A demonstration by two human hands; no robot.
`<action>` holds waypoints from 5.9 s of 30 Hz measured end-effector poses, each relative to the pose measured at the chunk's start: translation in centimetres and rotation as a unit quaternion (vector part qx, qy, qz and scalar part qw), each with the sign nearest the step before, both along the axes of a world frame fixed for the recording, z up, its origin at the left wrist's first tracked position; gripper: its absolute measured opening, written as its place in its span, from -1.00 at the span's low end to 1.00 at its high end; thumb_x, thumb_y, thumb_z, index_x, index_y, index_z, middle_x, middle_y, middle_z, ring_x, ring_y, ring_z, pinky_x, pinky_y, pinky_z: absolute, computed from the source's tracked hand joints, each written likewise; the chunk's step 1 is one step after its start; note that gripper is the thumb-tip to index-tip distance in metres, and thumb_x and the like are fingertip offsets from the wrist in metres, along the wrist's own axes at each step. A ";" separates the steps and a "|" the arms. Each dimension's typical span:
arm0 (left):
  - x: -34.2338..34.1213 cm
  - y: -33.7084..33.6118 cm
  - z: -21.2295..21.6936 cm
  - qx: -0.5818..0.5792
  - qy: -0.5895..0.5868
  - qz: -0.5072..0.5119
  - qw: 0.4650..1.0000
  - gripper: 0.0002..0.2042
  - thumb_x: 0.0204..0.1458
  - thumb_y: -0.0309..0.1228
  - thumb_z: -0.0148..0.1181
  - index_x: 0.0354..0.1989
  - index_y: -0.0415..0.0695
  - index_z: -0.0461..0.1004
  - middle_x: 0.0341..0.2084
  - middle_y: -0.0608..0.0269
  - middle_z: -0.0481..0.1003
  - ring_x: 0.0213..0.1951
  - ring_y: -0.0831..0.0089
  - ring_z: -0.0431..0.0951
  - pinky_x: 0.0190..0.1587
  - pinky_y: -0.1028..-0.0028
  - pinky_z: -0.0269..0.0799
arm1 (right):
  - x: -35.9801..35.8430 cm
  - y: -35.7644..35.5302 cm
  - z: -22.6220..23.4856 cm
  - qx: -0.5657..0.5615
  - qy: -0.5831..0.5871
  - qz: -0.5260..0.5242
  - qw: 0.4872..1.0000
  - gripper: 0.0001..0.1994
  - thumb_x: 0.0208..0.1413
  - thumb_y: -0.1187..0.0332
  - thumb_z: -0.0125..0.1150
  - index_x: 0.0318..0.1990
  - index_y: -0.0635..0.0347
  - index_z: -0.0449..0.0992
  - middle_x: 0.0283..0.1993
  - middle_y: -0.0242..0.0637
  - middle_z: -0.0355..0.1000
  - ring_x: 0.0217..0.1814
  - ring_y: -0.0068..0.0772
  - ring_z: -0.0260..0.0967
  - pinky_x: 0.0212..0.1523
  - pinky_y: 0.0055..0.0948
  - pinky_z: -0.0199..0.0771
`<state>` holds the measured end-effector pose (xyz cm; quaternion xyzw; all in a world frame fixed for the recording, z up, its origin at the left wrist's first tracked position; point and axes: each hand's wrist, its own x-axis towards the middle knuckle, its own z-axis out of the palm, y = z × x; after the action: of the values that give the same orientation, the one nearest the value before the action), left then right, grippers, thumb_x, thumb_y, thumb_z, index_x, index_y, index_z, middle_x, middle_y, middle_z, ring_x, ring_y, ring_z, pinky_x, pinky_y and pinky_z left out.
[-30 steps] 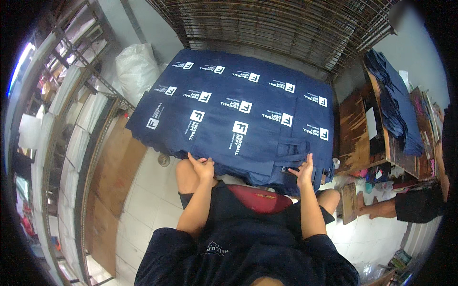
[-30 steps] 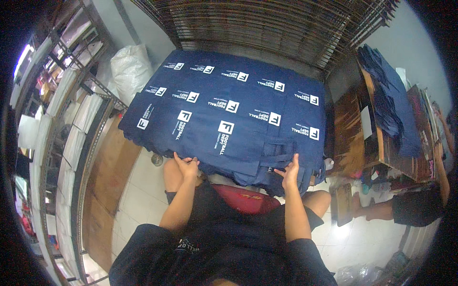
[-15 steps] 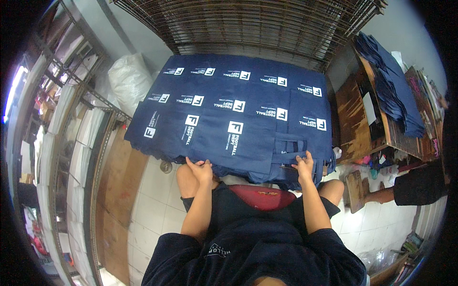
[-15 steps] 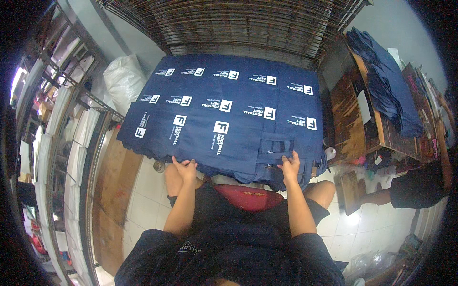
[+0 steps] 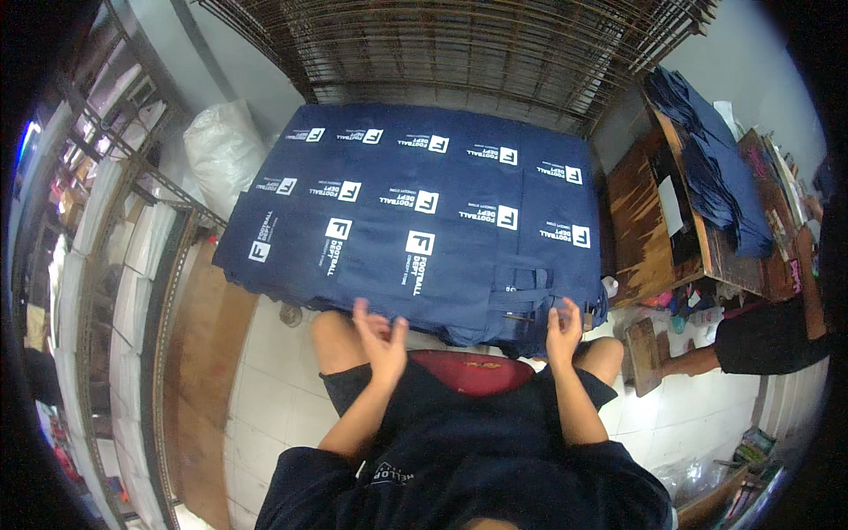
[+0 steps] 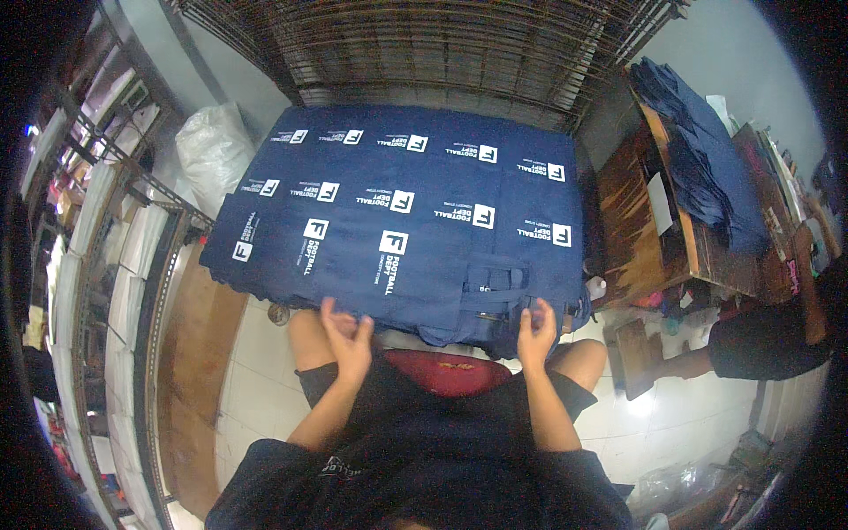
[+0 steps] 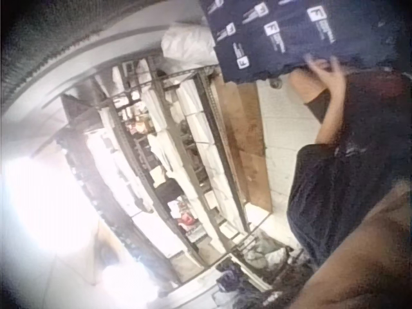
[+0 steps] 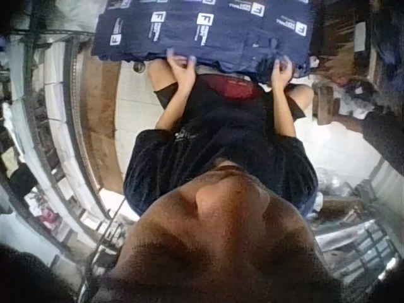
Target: The person repeatedly picks up blue tote bags from a table and stacks them on a large pile on their lap. They handle the bags one at a time, placing each on top of the previous one to build a growing stack.
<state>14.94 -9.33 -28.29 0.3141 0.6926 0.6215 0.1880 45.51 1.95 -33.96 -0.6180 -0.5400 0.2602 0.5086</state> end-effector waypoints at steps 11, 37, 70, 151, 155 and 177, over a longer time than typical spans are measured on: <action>5.1 -2.1 -2.6 -0.297 0.237 -0.604 0.701 -0.55 -0.06 0.13 0.10 -0.26 -0.03 0.43 -0.50 0.20 0.49 -0.36 0.19 0.54 -0.34 0.22 0.39 | -4.4 -7.0 -1.0 -0.313 -0.303 0.549 0.713 -0.69 0.04 0.10 0.14 -0.43 0.19 0.49 -0.47 -0.25 0.49 -0.43 -0.45 0.46 -0.44 -0.40 0.43; 6.9 -1.2 -4.6 -0.315 0.177 -0.603 0.711 -0.57 -0.04 0.12 0.11 -0.34 -0.04 0.42 -0.70 0.26 0.39 -0.57 0.35 0.45 -0.50 0.33 0.25 | -3.7 -5.6 -2.1 -0.465 -0.048 0.513 0.720 -0.69 0.13 0.13 0.08 -0.35 0.25 0.47 -0.56 -0.19 0.47 -0.66 -0.44 0.38 -0.62 -0.46 0.39; 8.8 1.1 -8.5 -0.385 -0.174 -0.687 0.591 -0.57 0.09 -0.09 -0.05 -0.69 -0.15 0.29 -0.72 0.34 0.30 -0.63 0.52 0.28 -0.55 0.50 0.12 | -3.4 -5.7 -3.1 -0.442 -0.015 0.514 0.735 -0.72 0.11 0.18 0.08 -0.17 0.20 0.42 -0.55 -0.27 0.43 -0.65 -0.47 0.36 -0.66 -0.51 0.33; 5.4 -3.6 0.3 -0.197 -0.492 -0.459 0.714 -0.70 0.11 -0.20 -0.04 -0.06 -0.09 0.33 -0.25 0.23 0.43 -0.17 0.40 0.42 -0.12 0.37 0.32 | 25.1 17.5 34.5 0.145 0.252 -0.096 0.952 -0.50 -0.22 0.58 0.03 0.01 0.23 0.20 -0.12 -0.23 0.32 -0.12 -0.31 0.31 -0.13 -0.28 0.37; 8.7 0.0 2.2 -0.155 -0.421 -0.536 0.715 -0.75 0.12 -0.26 0.00 -0.09 -0.10 0.33 -0.30 0.27 0.42 -0.21 0.48 0.41 -0.16 0.47 0.32 | 20.3 12.3 40.5 0.107 0.075 0.118 0.984 -0.34 -0.20 0.59 -0.06 0.22 0.27 0.14 0.07 -0.22 0.29 0.05 -0.40 0.26 0.08 -0.49 0.21; 8.5 2.1 -1.4 0.051 -0.646 -0.468 0.601 -0.32 -0.08 -0.61 -0.01 0.28 -0.17 -0.09 0.16 -0.06 0.19 0.14 0.08 0.29 0.01 0.09 0.39 | 5.1 4.3 44.7 -0.177 -0.298 0.462 0.816 -0.39 -0.34 0.68 -0.05 0.07 0.39 0.29 0.06 -0.18 0.33 0.14 -0.34 0.26 0.17 -0.43 0.17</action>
<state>23.43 -7.27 -29.65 0.1206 0.1160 0.5235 0.8354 50.62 6.21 10.74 -0.4227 -0.8319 0.3587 0.0241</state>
